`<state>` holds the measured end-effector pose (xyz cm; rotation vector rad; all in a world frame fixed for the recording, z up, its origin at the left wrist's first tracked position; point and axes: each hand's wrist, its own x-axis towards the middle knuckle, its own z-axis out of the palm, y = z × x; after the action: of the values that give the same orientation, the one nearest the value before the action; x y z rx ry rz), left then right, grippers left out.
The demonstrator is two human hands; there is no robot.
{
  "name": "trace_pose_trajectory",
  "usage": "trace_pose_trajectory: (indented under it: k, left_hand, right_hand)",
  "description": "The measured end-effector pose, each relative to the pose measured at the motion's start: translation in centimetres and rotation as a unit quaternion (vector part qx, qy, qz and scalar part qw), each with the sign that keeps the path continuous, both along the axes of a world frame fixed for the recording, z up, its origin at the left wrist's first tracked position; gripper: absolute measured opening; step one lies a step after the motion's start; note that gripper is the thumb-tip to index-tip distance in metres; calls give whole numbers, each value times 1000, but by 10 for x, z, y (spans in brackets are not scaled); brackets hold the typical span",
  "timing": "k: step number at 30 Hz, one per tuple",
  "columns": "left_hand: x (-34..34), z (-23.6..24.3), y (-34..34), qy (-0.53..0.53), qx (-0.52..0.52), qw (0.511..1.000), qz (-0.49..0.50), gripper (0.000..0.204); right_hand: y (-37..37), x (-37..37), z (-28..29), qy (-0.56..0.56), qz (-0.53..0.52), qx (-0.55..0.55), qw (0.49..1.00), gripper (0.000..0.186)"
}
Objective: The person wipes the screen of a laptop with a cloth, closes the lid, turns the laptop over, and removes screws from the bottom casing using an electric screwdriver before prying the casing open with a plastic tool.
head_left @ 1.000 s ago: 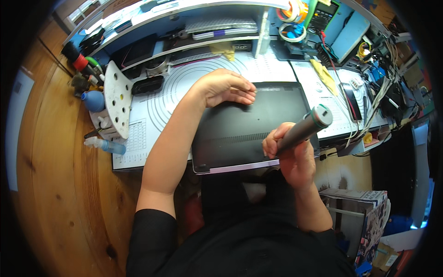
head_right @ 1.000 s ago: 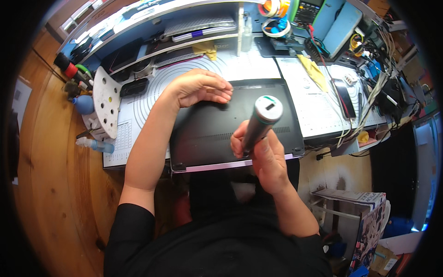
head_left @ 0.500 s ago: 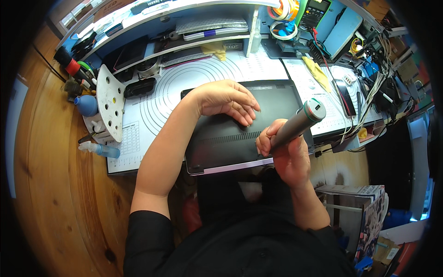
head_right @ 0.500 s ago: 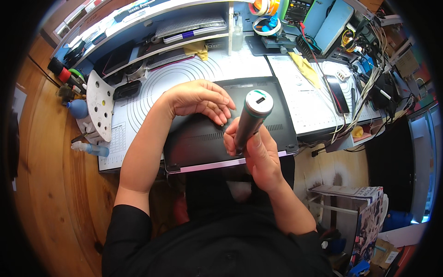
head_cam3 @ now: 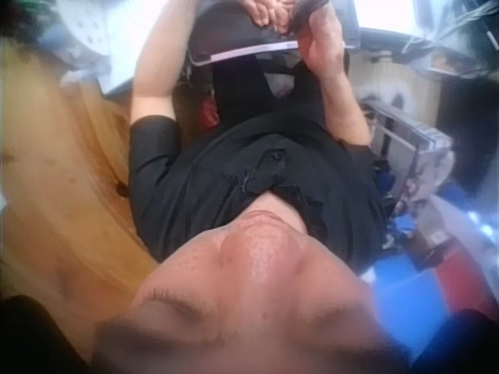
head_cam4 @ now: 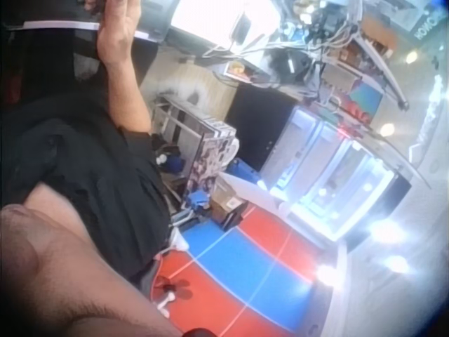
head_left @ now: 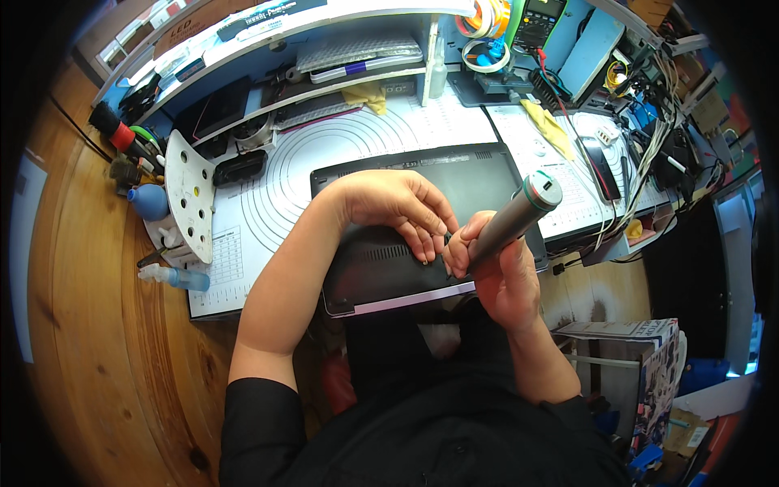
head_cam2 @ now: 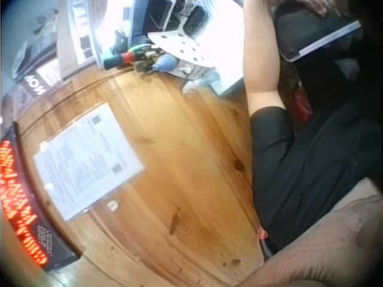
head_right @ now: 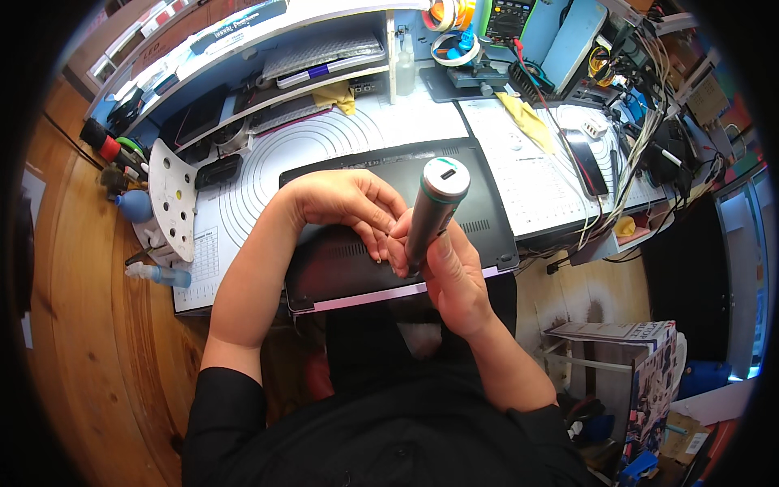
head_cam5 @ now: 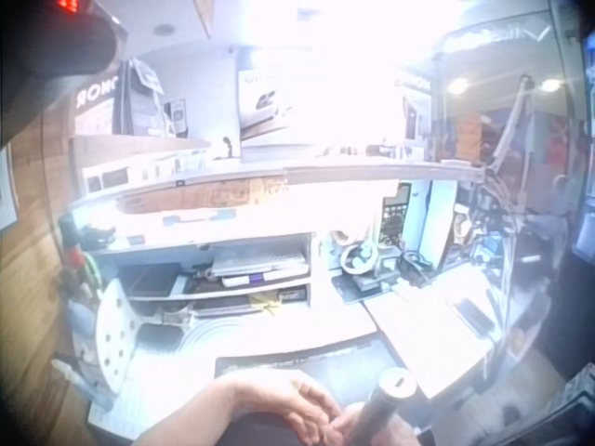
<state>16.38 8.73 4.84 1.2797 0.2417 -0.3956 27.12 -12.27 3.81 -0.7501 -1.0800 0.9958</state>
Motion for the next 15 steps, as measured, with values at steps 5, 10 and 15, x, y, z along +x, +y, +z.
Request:
trace_pose_trajectory:
  k: [5,10,15]
  left_hand:
    - [-2,-1,-4,1,-13,999,-49,35]
    - [-2,6,-10,5,12,996,-86,32]
    - [-3,2,1,-8,-5,999,-45,20]
  right_hand:
    - [2,2,5,26,-17,17,999,59]
    - [17,6,14,53,-22,81,995,61]
    - [34,0,21,76,-59,160,982,66]
